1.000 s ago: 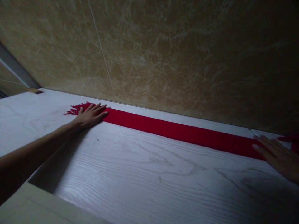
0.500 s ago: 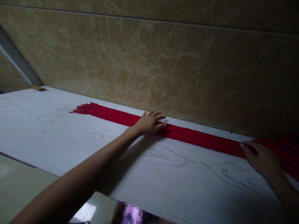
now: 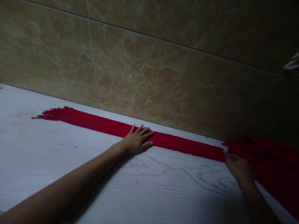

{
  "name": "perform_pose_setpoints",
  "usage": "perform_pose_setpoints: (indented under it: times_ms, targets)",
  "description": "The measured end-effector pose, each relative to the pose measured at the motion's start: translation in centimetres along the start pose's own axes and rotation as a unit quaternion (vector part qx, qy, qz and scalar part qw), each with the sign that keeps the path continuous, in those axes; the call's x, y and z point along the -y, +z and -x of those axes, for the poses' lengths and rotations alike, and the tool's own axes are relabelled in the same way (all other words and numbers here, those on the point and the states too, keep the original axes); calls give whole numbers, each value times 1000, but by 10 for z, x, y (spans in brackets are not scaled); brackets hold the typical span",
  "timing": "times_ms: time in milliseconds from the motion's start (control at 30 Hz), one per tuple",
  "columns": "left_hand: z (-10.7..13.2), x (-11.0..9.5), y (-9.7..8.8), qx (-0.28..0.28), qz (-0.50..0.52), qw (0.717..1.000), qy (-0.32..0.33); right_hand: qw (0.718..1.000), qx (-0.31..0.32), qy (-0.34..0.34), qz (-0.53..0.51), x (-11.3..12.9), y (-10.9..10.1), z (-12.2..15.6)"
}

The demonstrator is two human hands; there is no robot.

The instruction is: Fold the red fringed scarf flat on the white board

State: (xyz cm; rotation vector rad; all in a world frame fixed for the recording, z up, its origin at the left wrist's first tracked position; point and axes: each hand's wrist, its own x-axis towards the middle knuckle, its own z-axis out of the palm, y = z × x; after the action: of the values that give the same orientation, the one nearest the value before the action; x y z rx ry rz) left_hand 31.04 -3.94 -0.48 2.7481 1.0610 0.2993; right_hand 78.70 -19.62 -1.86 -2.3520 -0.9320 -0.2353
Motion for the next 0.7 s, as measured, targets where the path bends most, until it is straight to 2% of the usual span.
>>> perform_pose_setpoints:
  times_ms: [167,300,467,700]
  targets:
    - [0,-1,1,-1,-3,1000,-13,989,-18,65,-132,0,1,4]
    - [0,-2,0,-2,5,1000,-13,956,-17,86,-279,10,2,10]
    - [0,-3,-1,-2,4,1000,-18,892,53,131,-430,20,-4,21]
    - [1,-4,-2,5,4,1000,-19,782,78,192,-588,23,-8,13]
